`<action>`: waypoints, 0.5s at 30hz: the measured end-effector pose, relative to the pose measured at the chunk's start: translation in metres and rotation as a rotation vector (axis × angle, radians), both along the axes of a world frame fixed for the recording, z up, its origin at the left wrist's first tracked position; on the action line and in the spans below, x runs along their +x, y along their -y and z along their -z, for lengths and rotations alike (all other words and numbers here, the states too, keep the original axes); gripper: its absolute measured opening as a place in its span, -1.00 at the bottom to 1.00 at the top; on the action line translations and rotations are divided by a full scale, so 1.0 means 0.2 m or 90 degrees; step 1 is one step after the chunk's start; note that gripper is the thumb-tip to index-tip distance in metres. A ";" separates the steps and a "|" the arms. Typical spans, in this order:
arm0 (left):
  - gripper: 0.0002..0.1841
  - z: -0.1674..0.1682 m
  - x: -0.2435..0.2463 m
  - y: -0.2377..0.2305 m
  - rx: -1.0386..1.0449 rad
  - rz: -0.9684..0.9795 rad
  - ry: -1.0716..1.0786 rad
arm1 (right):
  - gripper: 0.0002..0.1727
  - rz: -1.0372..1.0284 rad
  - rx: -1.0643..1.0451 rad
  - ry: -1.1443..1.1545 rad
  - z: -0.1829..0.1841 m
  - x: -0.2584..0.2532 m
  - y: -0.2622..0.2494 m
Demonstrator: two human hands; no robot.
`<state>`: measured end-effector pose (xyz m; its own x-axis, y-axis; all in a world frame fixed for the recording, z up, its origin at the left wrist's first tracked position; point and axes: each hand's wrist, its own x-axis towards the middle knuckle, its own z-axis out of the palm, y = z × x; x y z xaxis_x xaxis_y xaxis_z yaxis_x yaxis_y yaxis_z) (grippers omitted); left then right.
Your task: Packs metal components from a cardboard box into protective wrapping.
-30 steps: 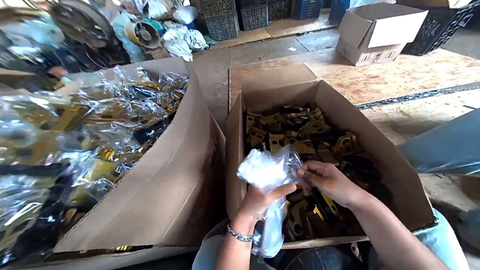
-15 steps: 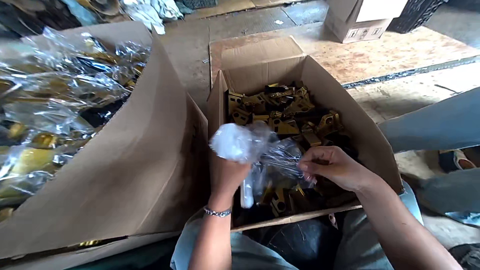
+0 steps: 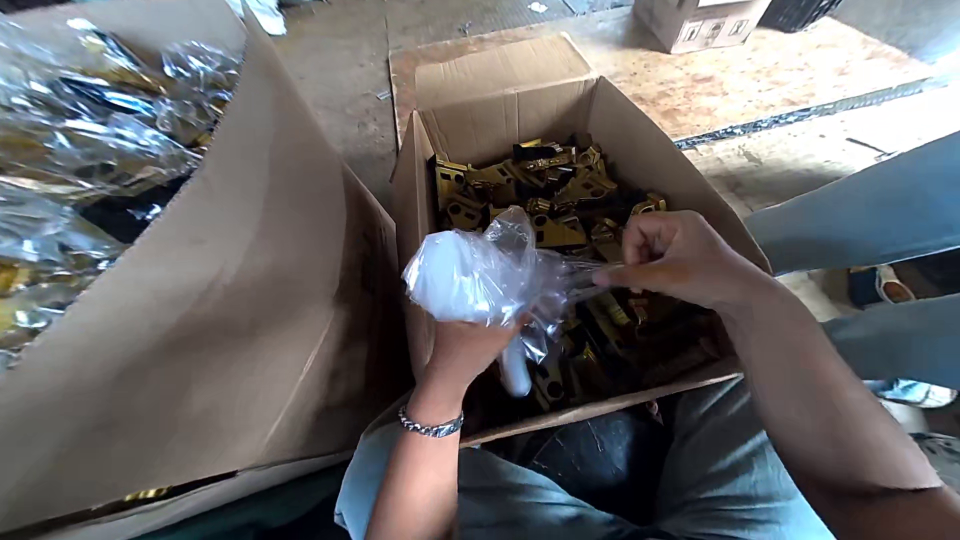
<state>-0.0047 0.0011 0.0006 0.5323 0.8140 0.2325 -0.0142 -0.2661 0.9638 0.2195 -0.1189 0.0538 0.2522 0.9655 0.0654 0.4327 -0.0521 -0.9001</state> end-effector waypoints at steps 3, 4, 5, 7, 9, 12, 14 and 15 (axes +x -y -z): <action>-0.41 0.01 0.01 -0.02 -0.012 -0.066 0.021 | -0.49 -0.040 -0.197 0.079 0.16 0.03 -0.03; -0.42 0.02 0.02 -0.03 -0.034 -0.072 0.041 | -0.32 -0.058 -0.289 0.132 0.27 0.01 -0.06; -0.42 0.03 0.03 -0.03 -0.049 -0.074 0.056 | -0.19 -0.082 -0.389 0.184 0.37 -0.01 -0.09; -0.44 0.04 0.03 -0.04 -0.052 -0.085 0.084 | -0.14 -0.113 -0.534 0.269 0.47 -0.08 -0.13; -0.41 0.04 0.03 -0.04 -0.046 -0.112 0.109 | -0.23 -0.133 -0.554 0.314 0.37 -0.12 -0.14; -0.34 0.04 0.02 -0.04 -0.050 -0.153 0.135 | -0.51 -0.041 -0.275 0.281 0.17 -0.02 0.05; -0.33 0.04 0.02 -0.05 -0.059 -0.183 0.142 | -0.53 0.121 0.021 0.199 0.16 0.10 0.22; -0.31 0.04 0.02 -0.06 -0.049 -0.198 0.132 | -0.44 0.176 0.118 0.122 0.15 0.15 0.28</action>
